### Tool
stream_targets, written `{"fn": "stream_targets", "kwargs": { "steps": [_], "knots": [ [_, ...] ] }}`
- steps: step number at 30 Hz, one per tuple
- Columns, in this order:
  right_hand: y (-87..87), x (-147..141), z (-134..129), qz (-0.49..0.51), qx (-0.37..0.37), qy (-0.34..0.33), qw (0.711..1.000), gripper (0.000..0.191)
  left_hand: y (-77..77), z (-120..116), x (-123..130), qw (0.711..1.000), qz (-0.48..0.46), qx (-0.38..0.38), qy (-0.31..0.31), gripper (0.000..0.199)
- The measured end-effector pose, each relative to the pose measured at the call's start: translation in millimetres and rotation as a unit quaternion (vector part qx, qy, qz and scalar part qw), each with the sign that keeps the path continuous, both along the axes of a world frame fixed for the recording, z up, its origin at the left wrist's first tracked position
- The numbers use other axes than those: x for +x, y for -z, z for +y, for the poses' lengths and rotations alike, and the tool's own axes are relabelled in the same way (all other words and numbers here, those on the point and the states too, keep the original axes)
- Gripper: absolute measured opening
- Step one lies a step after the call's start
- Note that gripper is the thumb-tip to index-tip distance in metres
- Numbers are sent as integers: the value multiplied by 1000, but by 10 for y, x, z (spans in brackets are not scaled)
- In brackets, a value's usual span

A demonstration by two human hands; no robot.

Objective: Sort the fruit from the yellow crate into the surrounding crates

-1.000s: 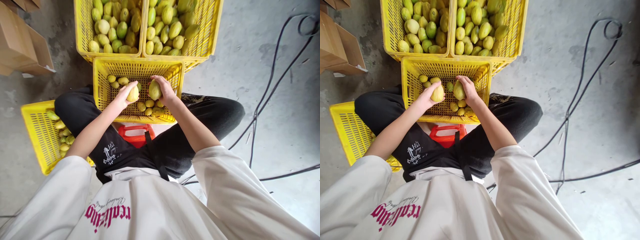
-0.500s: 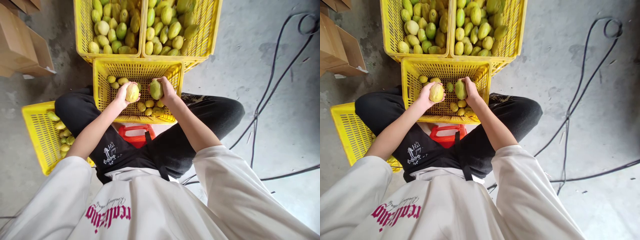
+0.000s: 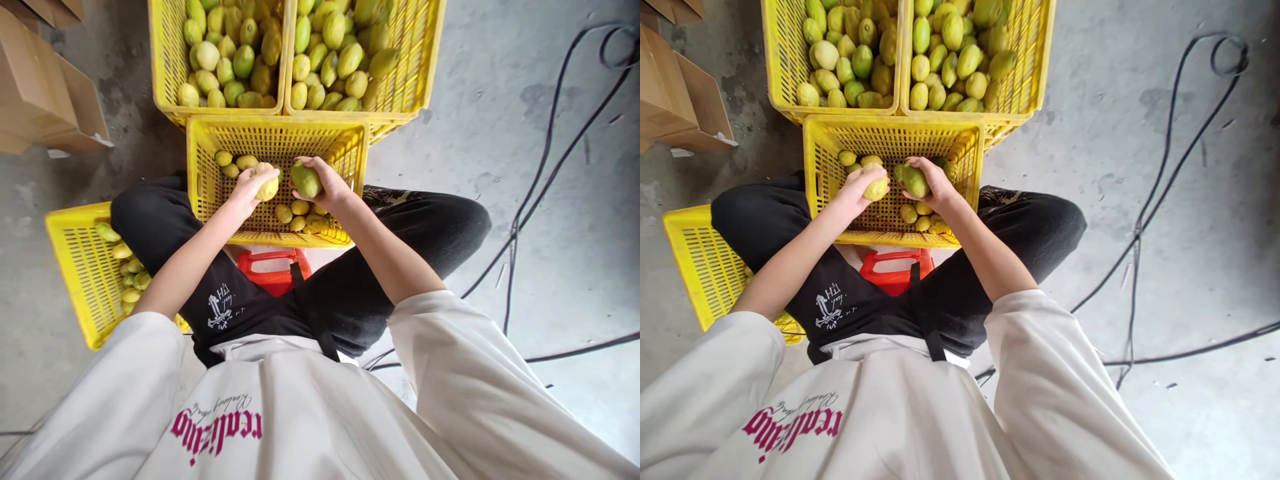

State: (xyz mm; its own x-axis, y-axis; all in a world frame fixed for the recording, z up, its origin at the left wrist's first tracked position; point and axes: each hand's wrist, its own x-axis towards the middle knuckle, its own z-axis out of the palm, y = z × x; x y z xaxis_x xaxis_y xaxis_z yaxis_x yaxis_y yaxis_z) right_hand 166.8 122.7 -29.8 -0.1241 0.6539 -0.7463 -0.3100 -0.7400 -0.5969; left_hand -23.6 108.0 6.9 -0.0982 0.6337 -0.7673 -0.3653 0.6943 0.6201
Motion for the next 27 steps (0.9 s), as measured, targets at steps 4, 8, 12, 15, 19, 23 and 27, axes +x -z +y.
{"fn": "stream_targets", "kwargs": {
  "steps": [4, 8, 12, 15, 19, 23, 27],
  "knots": [
    [2, 16, 12, -14, -57, -15, 998, 25, -12, 19, 14, 998, -2, -65, -22, 34],
    [73, -2, -42, -34, -59, -37, 997, 45, 60, 61, -2, 987, -30, -148, -60, 34],
    [82, -44, -93, -43, -56, -38, 997, 50, 191, 89, -46, 980, -51, -187, -48, 35],
    [54, -55, -92, -40, -52, -42, 997, 49, 228, 109, -52, 984, -38, -172, -37, 35],
    [3, -53, -67, 3, -44, -24, 999, 41, 140, 115, -7, 992, -15, -109, -56, 35],
    [-56, -73, -68, 22, 3, 1, 1000, 49, 5, 79, 31, 998, -9, -50, -49, 27],
    [-74, -110, -108, -22, 45, 10, 999, 56, -55, 33, 61, 998, -15, -33, -42, 31]
  ]
}}
